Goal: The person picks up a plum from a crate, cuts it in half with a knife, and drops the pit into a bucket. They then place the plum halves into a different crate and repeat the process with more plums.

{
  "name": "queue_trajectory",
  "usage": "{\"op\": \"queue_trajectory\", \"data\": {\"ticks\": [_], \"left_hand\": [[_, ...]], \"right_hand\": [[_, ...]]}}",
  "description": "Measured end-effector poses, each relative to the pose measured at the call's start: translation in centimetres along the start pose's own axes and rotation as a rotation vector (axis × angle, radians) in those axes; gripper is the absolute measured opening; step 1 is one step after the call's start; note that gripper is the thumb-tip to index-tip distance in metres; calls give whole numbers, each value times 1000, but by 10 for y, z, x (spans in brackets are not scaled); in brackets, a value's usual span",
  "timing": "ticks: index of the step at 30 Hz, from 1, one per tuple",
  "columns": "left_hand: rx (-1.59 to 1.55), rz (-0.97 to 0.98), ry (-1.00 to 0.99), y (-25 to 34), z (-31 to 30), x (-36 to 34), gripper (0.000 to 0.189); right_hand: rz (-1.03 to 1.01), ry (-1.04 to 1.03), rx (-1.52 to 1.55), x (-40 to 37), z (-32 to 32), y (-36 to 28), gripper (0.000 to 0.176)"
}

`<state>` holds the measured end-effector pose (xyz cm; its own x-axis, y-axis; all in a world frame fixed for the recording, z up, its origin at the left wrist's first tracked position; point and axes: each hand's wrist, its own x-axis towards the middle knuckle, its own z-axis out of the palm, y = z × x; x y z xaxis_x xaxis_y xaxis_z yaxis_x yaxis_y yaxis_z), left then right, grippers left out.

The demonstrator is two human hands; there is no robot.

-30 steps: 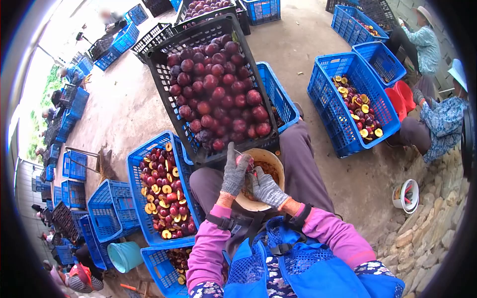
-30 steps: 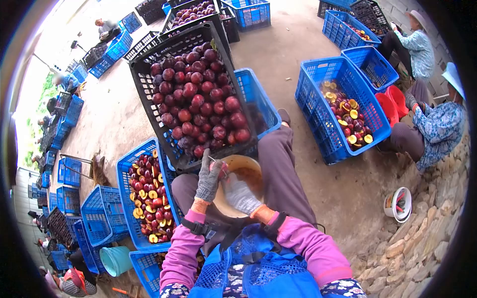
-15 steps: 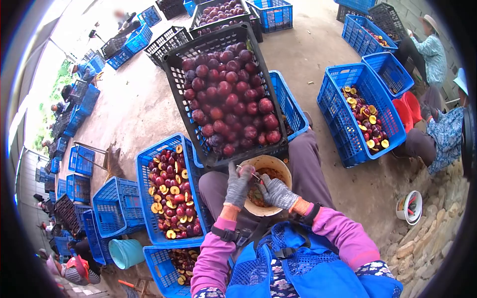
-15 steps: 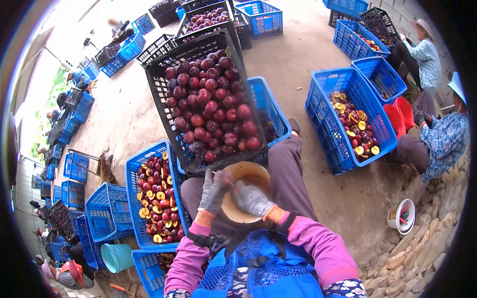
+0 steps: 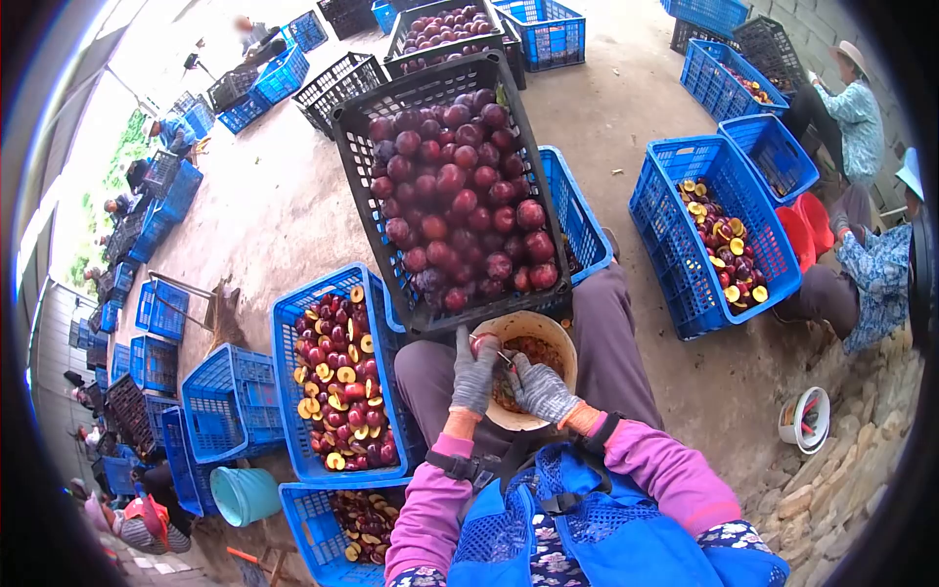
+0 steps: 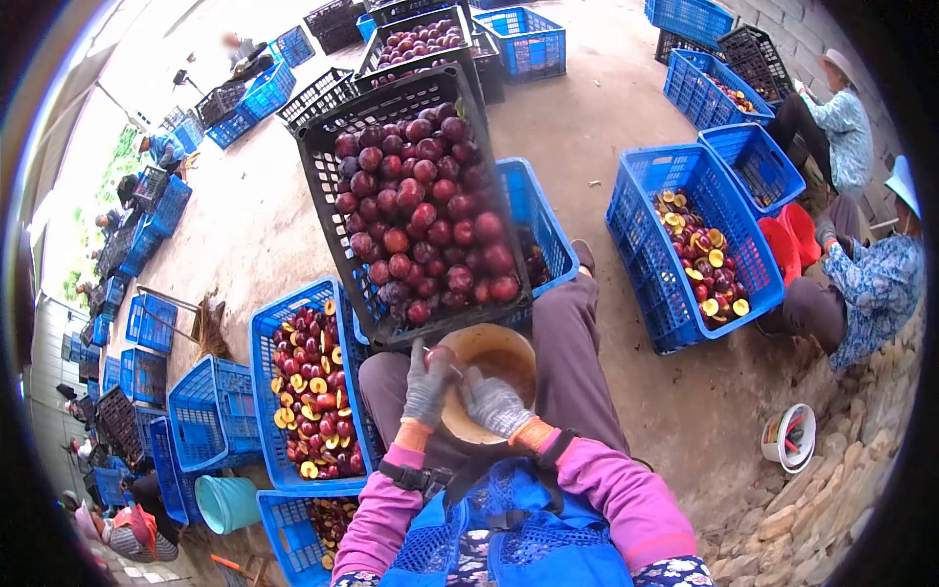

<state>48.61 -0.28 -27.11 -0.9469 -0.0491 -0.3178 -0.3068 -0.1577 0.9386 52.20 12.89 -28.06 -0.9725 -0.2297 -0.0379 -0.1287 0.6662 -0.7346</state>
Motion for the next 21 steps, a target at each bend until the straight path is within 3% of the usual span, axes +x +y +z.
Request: {"op": "queue_trajectory", "data": {"ticks": [1,3,4,5,7,9,11,13,16,21], "left_hand": [[-3,0,3,-5,-1,0,70],[573,193,45,28,12,-11,67],[272,202,34,12,7,-2,67],[273,207,31,1,3,5,67],[-740,-205,-123,-13,-2,13,69],[-651,-145,-100,-4,5,8,70],[228,162,97,6,10,3,69],[319,196,40,13,3,6,75],[664,487,-152,43,1,8,95],[813,575,-281,76,-9,14,99]], "right_hand": [[-14,55,-16,0,6,5,32],[-9,47,-21,3,2,3,32],[-2,41,-24,5,-2,2,32],[-3,46,-24,5,-2,2,32],[-23,78,42,3,2,3,33],[-5,54,40,2,-2,1,26],[10,17,24,2,0,4,26],[-9,34,50,3,0,7,26],[-50,105,104,4,-1,4,27],[-62,173,194,7,6,2,26]]}}
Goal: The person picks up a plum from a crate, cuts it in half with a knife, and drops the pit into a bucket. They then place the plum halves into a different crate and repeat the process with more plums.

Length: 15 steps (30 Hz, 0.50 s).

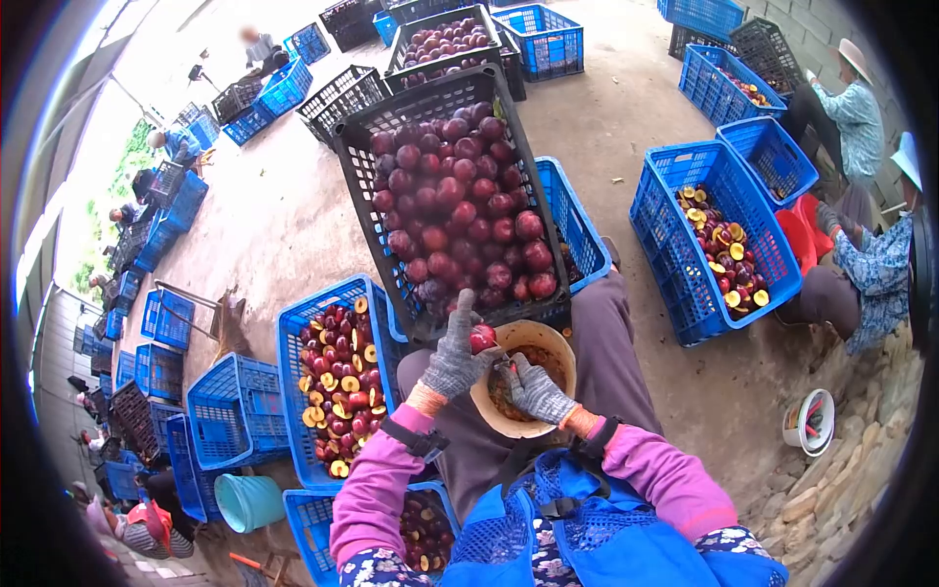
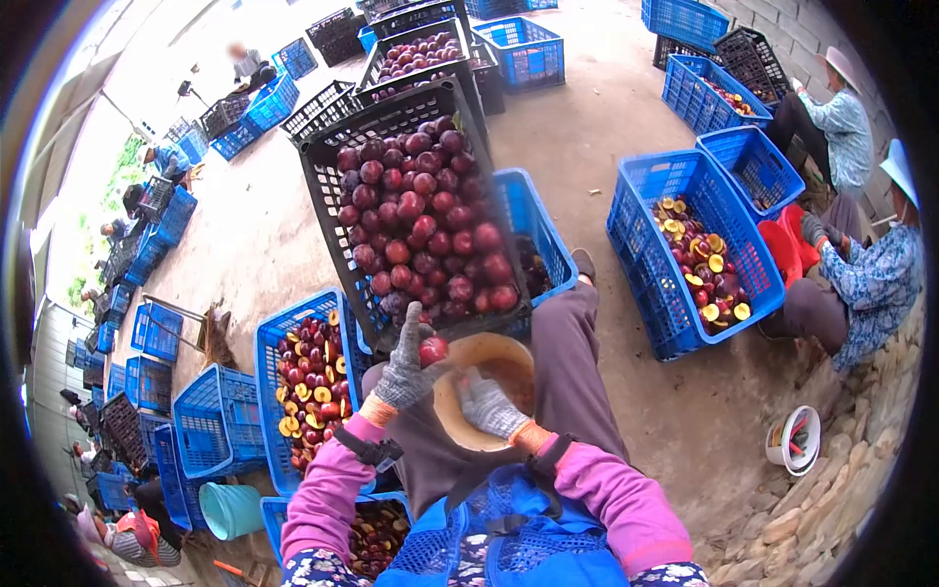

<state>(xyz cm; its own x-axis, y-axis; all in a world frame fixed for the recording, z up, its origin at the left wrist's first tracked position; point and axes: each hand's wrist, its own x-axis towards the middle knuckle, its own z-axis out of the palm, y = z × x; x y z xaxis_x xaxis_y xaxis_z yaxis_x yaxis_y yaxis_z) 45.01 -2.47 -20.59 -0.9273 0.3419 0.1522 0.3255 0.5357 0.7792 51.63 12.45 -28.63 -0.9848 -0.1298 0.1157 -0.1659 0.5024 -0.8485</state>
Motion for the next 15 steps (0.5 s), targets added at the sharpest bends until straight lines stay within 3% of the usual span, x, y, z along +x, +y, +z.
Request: {"op": "queue_trajectory", "data": {"ticks": [3,5,6,8,9,10,11,12,14,15], "left_hand": [[141,67,-90,7,-17,6,96],[267,65,-127,6,-24,6,78],[269,69,-127,-2,-23,3,78],[-153,-303,104,-36,-11,-12,54],[-539,-179,115,-38,2,-22,39],[-917,-454,46,-39,15,-31,38],[-1289,-736,-31,-22,24,-38,37],[-1210,-743,-106,1,32,-44,38],[-616,-474,-99,-49,87,-79,38],[-617,-477,-100,-23,74,-73,38]], "right_hand": [[-42,31,-108,0,2,2,24],[35,-70,-90,-3,-8,0,24],[33,-66,-89,-7,-23,-8,24],[0,7,156,-12,-63,-32,25],[280,-70,280,-10,-75,-37,28],[595,-76,730,-11,-74,-44,30],[483,-62,676,-12,-56,-25,31],[372,-49,623,-14,-31,1,33],[284,-25,587,-20,5,19,27],[339,-53,530,-21,5,14,33]]}}
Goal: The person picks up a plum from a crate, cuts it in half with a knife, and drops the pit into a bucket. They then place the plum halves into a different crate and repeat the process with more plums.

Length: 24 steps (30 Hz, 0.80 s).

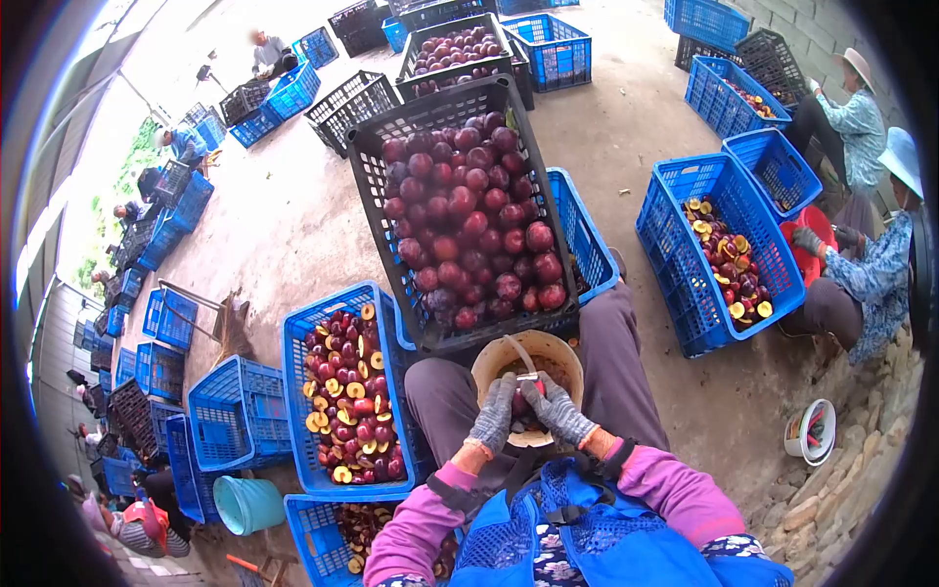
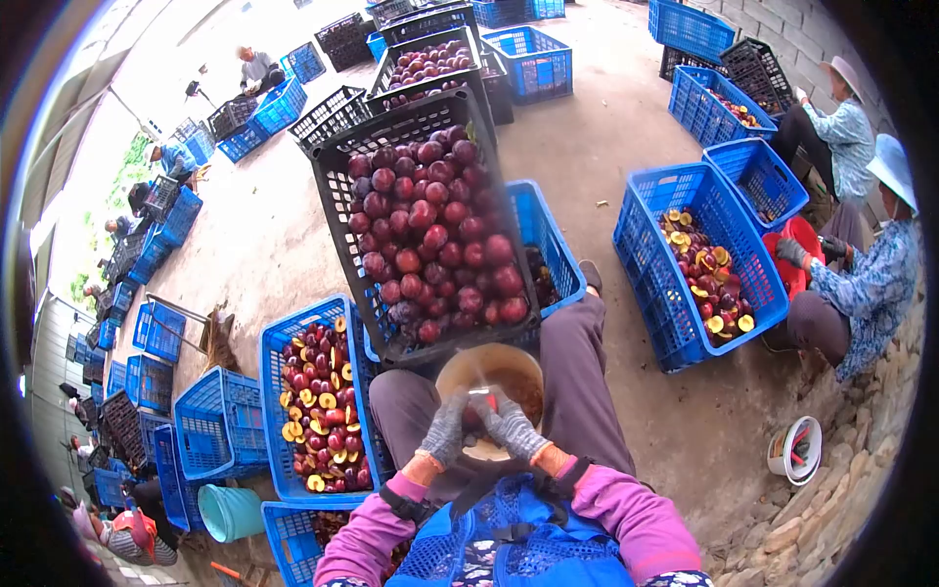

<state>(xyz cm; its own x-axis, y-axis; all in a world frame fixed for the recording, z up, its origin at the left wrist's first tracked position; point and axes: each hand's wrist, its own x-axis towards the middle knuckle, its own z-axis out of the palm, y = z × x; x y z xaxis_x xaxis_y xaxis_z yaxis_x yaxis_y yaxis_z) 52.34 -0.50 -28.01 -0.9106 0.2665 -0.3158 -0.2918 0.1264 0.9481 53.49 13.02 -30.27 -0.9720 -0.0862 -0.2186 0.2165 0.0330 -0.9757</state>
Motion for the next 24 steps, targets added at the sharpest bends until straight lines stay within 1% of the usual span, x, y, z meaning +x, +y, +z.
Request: {"op": "queue_trajectory", "data": {"ticks": [1,2,3,4,5,6,7,8,9,10,11,13,14,15,16,17,18,19,20,21,23,24], "left_hand": [[-187,-231,112,30,6,-7,39],[-376,-468,224,49,11,-14,41],[-379,-474,220,35,10,-12,41],[-163,-322,252,10,7,-5,33],[53,-166,284,-12,3,0,29],[115,-21,303,-19,3,-2,28],[115,-23,302,-26,4,-2,28],[411,130,367,-21,7,-4,30],[707,286,426,-15,10,-6,31],[458,257,458,-11,15,-9,30],[457,252,456,-13,17,-9,30],[652,445,582,-14,20,-6,29],[453,395,631,-3,26,-6,29],[451,397,630,-14,24,-1,29],[124,204,547,-33,16,7,28],[-199,11,454,-42,8,13,29],[-617,-310,406,-3,9,5,30],[-616,-306,408,7,6,9,30],[-728,-354,468,14,2,11,31],[-839,-402,532,18,-3,10,33],[-809,-423,515,27,-17,4,34],[-816,-384,480,29,-21,3,35]], "right_hand": [[2,2,-1,-2,-1,-5,33],[-73,-42,-110,-8,-3,-33,32],[-148,-86,-219,-12,-4,-50,31],[-167,-91,-307,-10,-3,-50,30],[-168,-91,-308,-10,-2,-49,30],[-162,-81,-298,-11,-1,-48,31],[-155,-70,-287,-12,1,-47,31],[-152,-69,-286,-12,2,-45,31],[-21,-88,-112,-12,3,-42,31],[110,-107,62,-10,4,-38,31],[114,-106,17,-6,2,-33,33],[-38,-40,-33,-2,2,-23,36],[-37,-37,-35,-2,1,-25,36],[-49,-48,-86,0,0,-28,35],[-62,-59,-136,2,0,-31,34],[-66,-60,-136,12,-3,-21,34],[-61,-110,-354,31,-8,-1,32],[-51,-158,-571,43,-11,10,30],[-154,-46,-590,39,-15,-39,30],[-229,34,-670,44,-14,-54,26],[-334,5,-917,79,-15,-49,20],[-337,4,-914,90,-14,-49,20]]}}
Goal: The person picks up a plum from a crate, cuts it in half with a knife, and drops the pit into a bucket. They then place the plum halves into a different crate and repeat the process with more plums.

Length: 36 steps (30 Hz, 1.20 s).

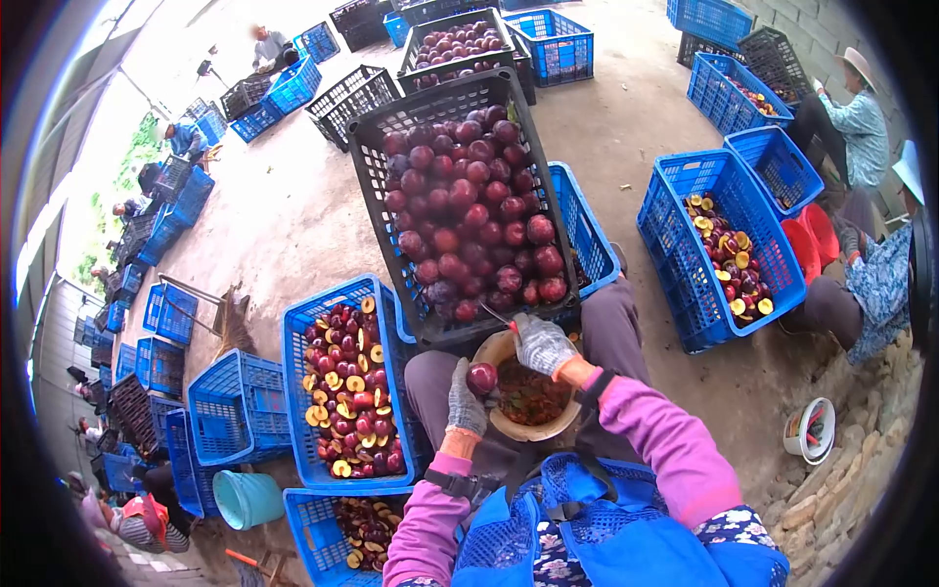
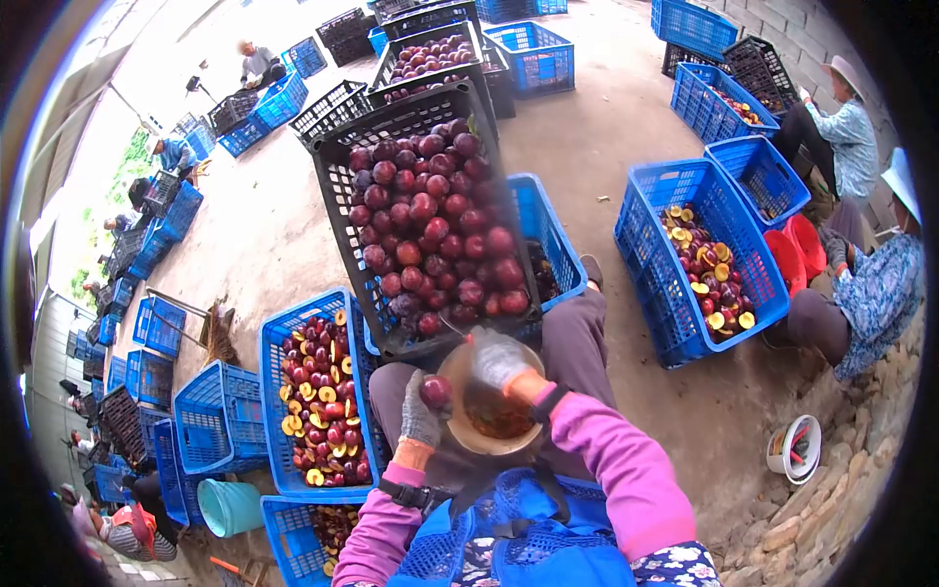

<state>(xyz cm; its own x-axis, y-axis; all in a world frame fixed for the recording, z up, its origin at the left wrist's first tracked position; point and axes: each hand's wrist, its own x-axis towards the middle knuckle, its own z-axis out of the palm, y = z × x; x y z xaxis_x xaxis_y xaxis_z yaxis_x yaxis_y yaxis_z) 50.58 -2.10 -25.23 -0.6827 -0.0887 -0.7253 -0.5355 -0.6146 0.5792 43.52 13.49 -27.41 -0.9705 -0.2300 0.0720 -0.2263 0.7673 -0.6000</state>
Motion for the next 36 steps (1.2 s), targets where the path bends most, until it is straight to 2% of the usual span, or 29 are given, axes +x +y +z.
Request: {"op": "queue_trajectory", "data": {"ticks": [3,5,6,7,9,10,11,13,15,16,17,18,19,21,22,23,25,26,27,29,30,32,33,35,36], "left_hand": [[-6,33,-92,7,-6,6,39],[-101,68,96,7,-1,13,41],[-101,68,104,8,-1,17,41],[-105,42,140,9,-1,20,41],[-108,16,181,10,-1,18,41],[-51,35,177,11,0,15,41],[5,52,172,10,2,13,41],[23,32,191,5,1,17,40],[22,25,161,-5,-2,24,42],[27,18,153,-12,-1,27,42],[37,117,109,-20,0,31,42],[46,217,63,-27,0,34,42],[49,213,54,-33,-3,37,42],[604,752,183,-42,-11,40,41],[1283,1266,306,-44,-19,38,37],[1279,1274,297,-40,-14,33,37],[1320,1034,221,-30,1,19,33],[1355,1109,206,-30,3,20,31],[1355,1115,198,-31,6,22,31],[1569,1115,155,-32,7,24,30],[1576,1112,145,-33,8,25,30],[1603,1157,90,-31,13,30,26],[1610,1145,83,-29,16,26,26],[1576,1236,64,-24,25,22,25],[1547,1335,68,-25,25,25,26]], "right_hand": [[-129,11,-159,30,13,6,17],[-127,-46,-257,46,25,5,22],[-168,-33,-414,49,26,4,27],[-169,-40,-408,51,26,4,27],[-330,150,-627,54,17,-2,31],[-260,43,-574,51,10,-12,27],[-263,40,-574,45,7,-16,27],[-526,98,-204,20,6,-19,24],[-478,-150,-107,-5,-17,-45,23],[-421,-200,23,-16,-15,-48,22],[-429,-206,38,-26,-15,-49,21],[-304,-249,43,-31,-1,-45,22],[-178,-290,48,-35,12,-42,24],[-201,-221,-52,-43,4,-50,26],[-231,-160,-149,-46,1,-54,28],[-227,-151,-155,-48,8,-52,28],[-253,-211,-325,-45,33,-39,34],[-329,-111,-425,-47,48,-29,35],[-324,-105,-428,-48,60,-20,35],[194,-73,726,-51,82,-7,34],[203,-69,730,-54,92,-2,34],[328,72,1376,-61,110,6,30],[342,72,1379,-61,113,11,30],[-34,-100,998,-52,114,24,27],[-13,-104,1004,-51,102,21,27]]}}
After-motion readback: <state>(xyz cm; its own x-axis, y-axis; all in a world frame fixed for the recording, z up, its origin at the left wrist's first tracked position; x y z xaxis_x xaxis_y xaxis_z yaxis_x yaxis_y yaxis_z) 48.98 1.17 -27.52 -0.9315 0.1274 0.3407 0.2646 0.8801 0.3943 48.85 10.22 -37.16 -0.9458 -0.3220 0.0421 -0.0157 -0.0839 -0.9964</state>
